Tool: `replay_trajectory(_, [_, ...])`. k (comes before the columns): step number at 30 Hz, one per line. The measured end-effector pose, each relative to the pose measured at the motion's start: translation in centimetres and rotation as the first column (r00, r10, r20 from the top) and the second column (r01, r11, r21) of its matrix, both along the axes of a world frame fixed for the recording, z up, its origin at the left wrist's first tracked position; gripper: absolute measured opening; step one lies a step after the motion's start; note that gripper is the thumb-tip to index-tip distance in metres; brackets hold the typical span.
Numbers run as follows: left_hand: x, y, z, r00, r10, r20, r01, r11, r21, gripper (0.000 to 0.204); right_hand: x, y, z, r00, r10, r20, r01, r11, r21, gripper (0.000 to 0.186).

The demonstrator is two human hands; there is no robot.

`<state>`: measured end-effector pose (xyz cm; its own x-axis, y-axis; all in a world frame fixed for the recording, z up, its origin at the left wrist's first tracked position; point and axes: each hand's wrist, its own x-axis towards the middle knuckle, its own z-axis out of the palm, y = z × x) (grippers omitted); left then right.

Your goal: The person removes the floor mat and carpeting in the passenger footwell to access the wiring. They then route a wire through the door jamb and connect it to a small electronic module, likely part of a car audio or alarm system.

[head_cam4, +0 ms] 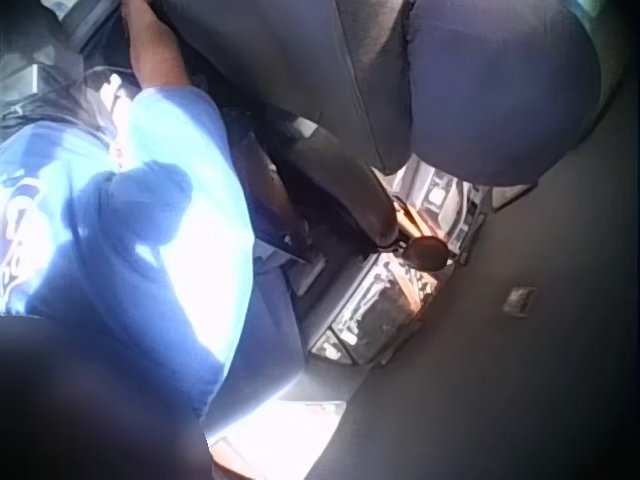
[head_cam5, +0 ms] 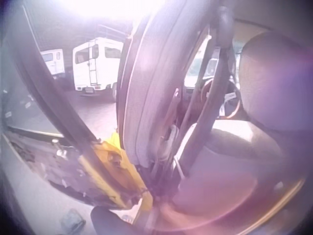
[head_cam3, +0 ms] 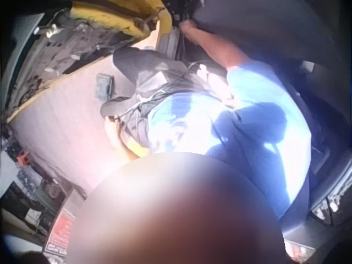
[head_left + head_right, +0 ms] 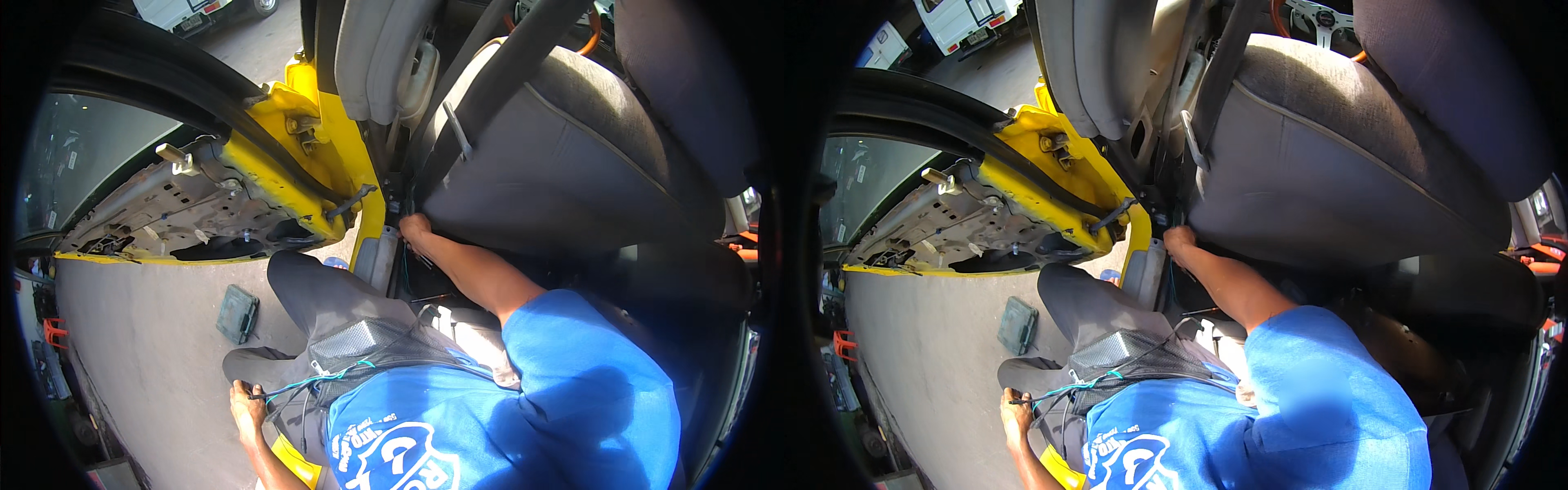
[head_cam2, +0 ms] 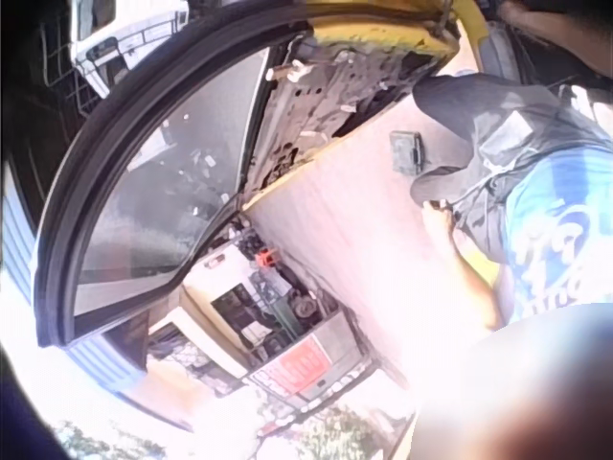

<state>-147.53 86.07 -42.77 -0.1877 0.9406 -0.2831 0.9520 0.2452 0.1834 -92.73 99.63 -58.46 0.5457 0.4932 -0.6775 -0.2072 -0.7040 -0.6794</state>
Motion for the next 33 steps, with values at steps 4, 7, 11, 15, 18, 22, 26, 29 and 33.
replay_trajectory(4, [0.2,-0.2,0.0,1.0,0.018,-0.015,-0.018,1.0,0.003,0.032,-0.6,2.4,-2.4,0.996,-0.019,0.082,0.031,0.989,-0.144,0.027])
replay_trajectory(7, [0.4,-0.2,0.0,0.999,0.023,-0.024,-0.022,1.0,0.007,0.033,-0.3,1.4,-2.5,0.831,0.53,0.171,-0.476,0.836,-0.273,0.025])
replay_trajectory(11, [0.6,0.0,-0.3,0.999,0.024,-0.043,-0.023,1.0,0.01,0.033,2.0,-1.4,-0.5,0.701,0.698,0.145,-0.613,0.694,-0.378,0.029])
replay_trajectory(15, [0.3,0.2,-0.2,0.999,0.03,-0.028,-0.03,0.999,-0.012,0.036,3.6,-3.5,2.2,0.69,0.719,-0.083,-0.712,0.653,-0.258,0.024])
replay_trajectory(18, [-0.2,0.9,0.9,0.997,0.061,0.047,-0.058,0.996,-0.072,0.032,3.8,-5.2,3.6,0.774,0.603,-0.193,-0.617,0.787,-0.016,0.025])
replay_trajectory(22, [1.3,3.3,4.1,0.989,0.07,0.129,-0.077,0.996,0.049,0.028,4.8,-6.7,5.3,0.806,0.543,-0.235,-0.528,0.839,0.13,0.022])
replay_trajectory(26, [9.4,5.9,6.9,0.874,-0.158,0.46,0.039,0.966,0.257,0.024,5.8,-7.3,6.6,0.8,0.55,-0.239,-0.523,0.835,0.17,0.02])
replay_trajectory(29, [17.9,6.0,7.4,0.625,-0.544,0.56,0.396,0.839,0.373,0.026,5.7,-7.5,7.1,0.803,0.537,-0.258,-0.506,0.844,0.179,0.022])
replay_trajectory(33, [24.8,6.2,7.1,0.499,-0.633,0.592,0.695,0.701,0.163,0.034,5.3,-7.7,7.3,0.814,0.502,-0.293,-0.449,0.863,0.231,0.021])
